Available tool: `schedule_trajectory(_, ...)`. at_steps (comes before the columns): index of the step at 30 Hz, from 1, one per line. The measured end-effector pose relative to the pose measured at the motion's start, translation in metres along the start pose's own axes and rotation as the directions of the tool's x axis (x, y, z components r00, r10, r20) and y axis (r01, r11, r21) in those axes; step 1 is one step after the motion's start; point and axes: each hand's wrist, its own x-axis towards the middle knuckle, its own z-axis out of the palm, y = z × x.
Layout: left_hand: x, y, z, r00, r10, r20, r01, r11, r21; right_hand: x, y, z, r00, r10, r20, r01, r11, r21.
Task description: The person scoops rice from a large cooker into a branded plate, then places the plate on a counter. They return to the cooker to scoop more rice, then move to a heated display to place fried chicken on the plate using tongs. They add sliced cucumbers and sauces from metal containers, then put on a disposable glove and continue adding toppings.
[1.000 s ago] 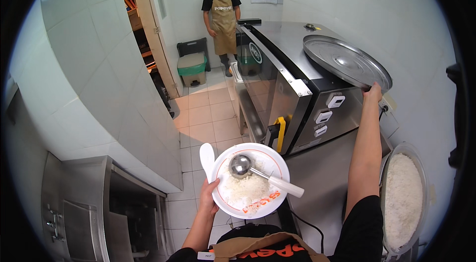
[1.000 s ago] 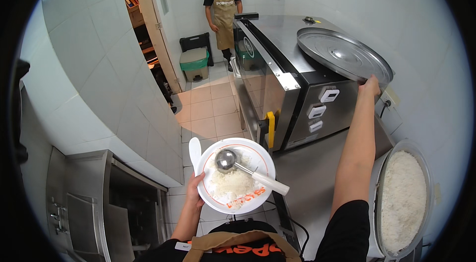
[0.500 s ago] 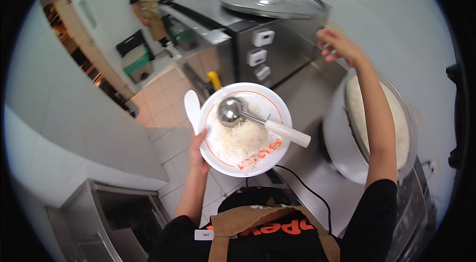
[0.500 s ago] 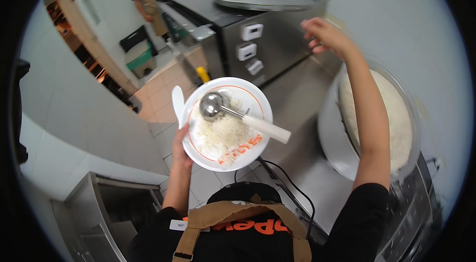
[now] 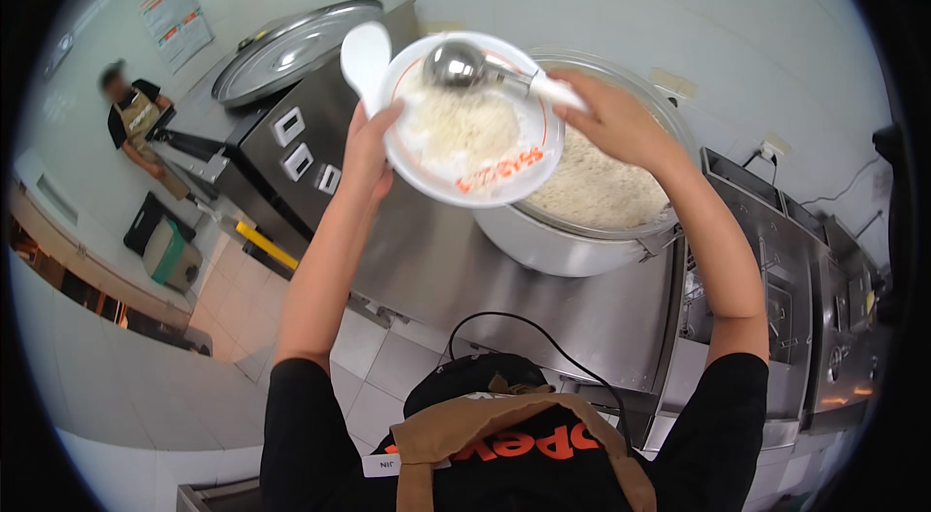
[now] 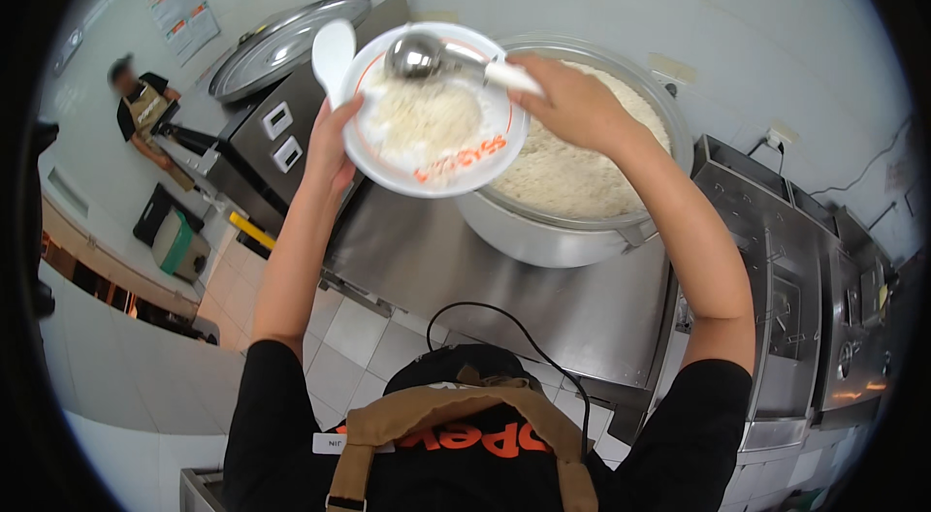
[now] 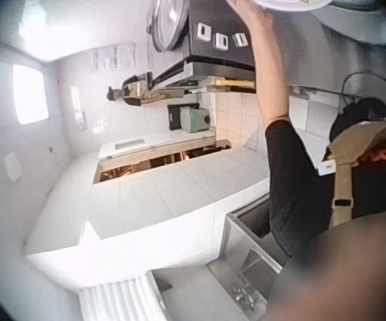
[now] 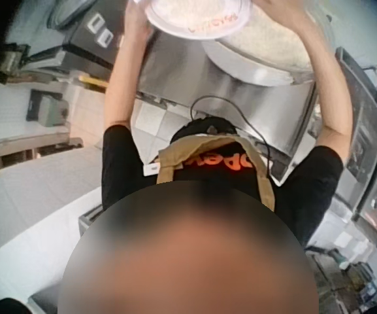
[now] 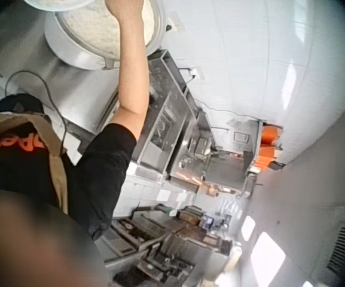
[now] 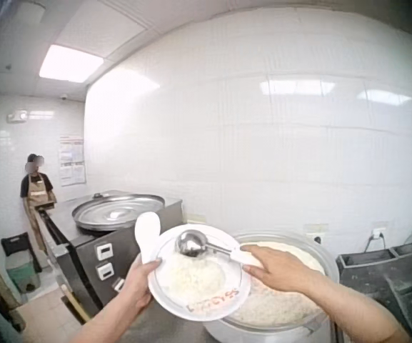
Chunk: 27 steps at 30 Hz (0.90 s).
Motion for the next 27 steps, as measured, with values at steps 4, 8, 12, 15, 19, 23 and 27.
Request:
schedule_trajectory(4, 0.046, -0.01, 0.062, 0.955, 0.205, 0.215, -0.244, 0.954, 0.175, -0.026, 0.002, -0.018, 0.97, 0.134, -0.201, -0.137, 0.991, 0.002)
schedule_trajectory(8, 0.075, -0.036, 0.089, 0.932, 0.28, 0.233, -0.342, 0.889, 0.303, -0.091, 0.005, -0.017, 0.954, 0.296, -0.043, -0.299, 0.936, -0.184)
schedule_trajectory(12, 0.084, -0.048, 0.107, 0.917, 0.253, 0.307, -0.386, 0.754, 0.531, -0.114, 0.034, -0.025, 0.883, 0.453, -0.121, -0.458, 0.889, -0.019)
schedule_trajectory(15, 0.083, -0.052, 0.125, 0.912, 0.32, 0.256, -0.4, 0.832, 0.385, -0.099, 0.052, -0.032, 0.799, 0.556, -0.228, -0.484, 0.82, 0.304)
schedule_trajectory(19, 0.077, -0.053, 0.142, 0.897, 0.337, 0.287, -0.421, 0.851, 0.315, -0.076, 0.049, -0.025, 0.691, 0.713, -0.121, -0.561, 0.634, 0.532)
schedule_trajectory(23, 0.07, -0.046, 0.155, 0.878, 0.32, 0.355, -0.418, 0.876, 0.243, -0.065, 0.033, -0.021, 0.811, 0.44, -0.385, -0.352, 0.893, 0.279)
schedule_trajectory(27, 0.071, -0.031, 0.16, 0.919, 0.307, 0.246, -0.353, 0.921, 0.167, -0.092, 0.015, -0.021, 0.902, 0.317, -0.292, -0.319, 0.947, 0.043)
